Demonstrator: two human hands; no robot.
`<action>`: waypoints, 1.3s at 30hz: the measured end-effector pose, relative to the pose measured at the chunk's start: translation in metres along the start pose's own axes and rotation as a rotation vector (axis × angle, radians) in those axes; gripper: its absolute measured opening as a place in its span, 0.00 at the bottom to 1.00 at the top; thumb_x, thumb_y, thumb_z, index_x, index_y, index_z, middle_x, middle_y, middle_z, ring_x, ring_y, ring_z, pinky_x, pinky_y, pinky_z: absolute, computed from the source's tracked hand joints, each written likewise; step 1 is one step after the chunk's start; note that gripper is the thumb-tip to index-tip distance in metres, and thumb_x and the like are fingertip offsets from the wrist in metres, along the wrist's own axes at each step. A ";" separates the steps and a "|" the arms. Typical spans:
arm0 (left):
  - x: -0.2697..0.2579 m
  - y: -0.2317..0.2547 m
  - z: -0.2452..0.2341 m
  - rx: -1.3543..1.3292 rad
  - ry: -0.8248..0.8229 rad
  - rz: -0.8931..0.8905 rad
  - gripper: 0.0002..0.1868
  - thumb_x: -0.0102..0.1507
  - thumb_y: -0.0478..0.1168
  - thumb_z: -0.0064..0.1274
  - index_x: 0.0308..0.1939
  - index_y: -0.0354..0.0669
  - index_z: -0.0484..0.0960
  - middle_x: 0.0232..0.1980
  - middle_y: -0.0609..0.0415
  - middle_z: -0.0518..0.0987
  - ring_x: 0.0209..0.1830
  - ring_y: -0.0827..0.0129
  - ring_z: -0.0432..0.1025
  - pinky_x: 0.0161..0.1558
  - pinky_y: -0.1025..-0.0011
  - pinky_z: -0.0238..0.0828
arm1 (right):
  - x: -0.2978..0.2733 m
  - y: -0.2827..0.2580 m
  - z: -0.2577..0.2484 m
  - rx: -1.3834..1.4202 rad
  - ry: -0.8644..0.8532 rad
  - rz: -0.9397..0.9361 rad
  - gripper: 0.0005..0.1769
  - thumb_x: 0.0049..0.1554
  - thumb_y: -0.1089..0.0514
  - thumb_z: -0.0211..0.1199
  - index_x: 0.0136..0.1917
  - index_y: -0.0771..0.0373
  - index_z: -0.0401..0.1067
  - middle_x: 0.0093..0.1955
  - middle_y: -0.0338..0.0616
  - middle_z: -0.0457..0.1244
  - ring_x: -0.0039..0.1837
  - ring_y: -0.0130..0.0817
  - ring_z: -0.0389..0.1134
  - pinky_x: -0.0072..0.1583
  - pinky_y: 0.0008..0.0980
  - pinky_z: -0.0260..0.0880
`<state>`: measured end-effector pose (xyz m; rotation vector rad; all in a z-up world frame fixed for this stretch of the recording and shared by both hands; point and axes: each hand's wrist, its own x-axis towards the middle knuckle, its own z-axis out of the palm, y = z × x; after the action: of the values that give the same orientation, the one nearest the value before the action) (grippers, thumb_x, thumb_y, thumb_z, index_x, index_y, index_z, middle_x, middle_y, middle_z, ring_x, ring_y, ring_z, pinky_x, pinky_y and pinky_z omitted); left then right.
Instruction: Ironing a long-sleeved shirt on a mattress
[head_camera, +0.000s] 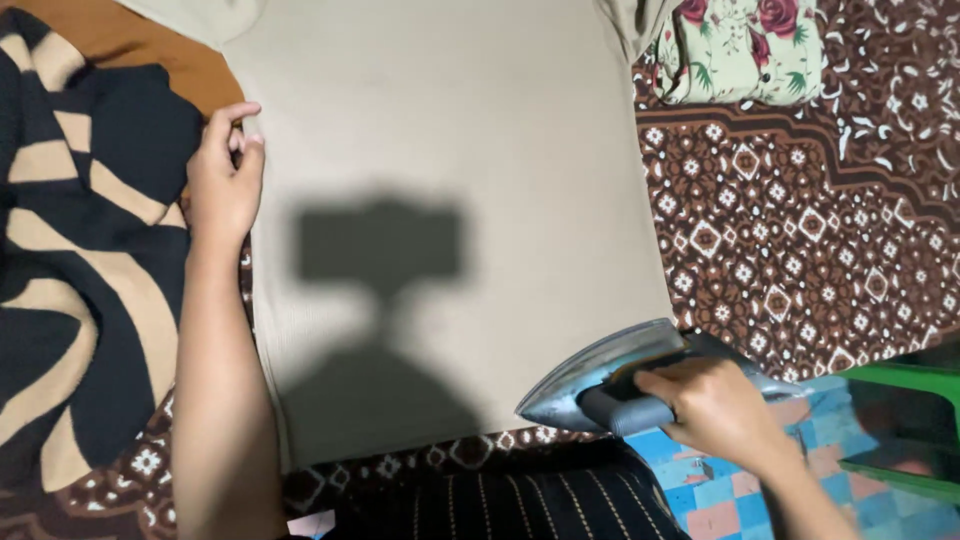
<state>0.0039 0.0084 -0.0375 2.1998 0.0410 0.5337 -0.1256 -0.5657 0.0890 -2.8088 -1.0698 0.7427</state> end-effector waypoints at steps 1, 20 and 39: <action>-0.001 0.001 -0.001 0.005 0.000 0.006 0.17 0.73 0.29 0.46 0.65 0.41 0.76 0.37 0.56 0.63 0.39 0.64 0.62 0.47 0.65 0.59 | -0.002 -0.001 0.009 -0.079 0.244 -0.049 0.17 0.36 0.66 0.61 0.40 0.49 0.71 0.33 0.33 0.69 0.37 0.39 0.72 0.40 0.41 0.69; -0.002 0.003 -0.003 0.079 0.024 -0.087 0.20 0.68 0.36 0.46 0.63 0.57 0.76 0.43 0.53 0.73 0.36 0.61 0.72 0.41 0.62 0.65 | 0.387 0.159 -0.121 -0.483 0.930 0.610 0.11 0.44 0.50 0.69 0.37 0.58 0.79 0.36 0.53 0.71 0.37 0.59 0.74 0.39 0.51 0.76; 0.001 -0.010 0.002 -0.054 0.018 -0.015 0.17 0.70 0.32 0.45 0.62 0.48 0.76 0.35 0.59 0.59 0.33 0.69 0.61 0.42 0.70 0.60 | 0.061 -0.050 -0.002 -0.102 0.245 -0.392 0.17 0.49 0.46 0.73 0.45 0.54 0.72 0.30 0.36 0.63 0.33 0.42 0.66 0.35 0.43 0.65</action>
<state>0.0075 0.0141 -0.0457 2.1405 0.0517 0.5398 -0.1156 -0.4884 0.0755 -2.5503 -1.5731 0.3050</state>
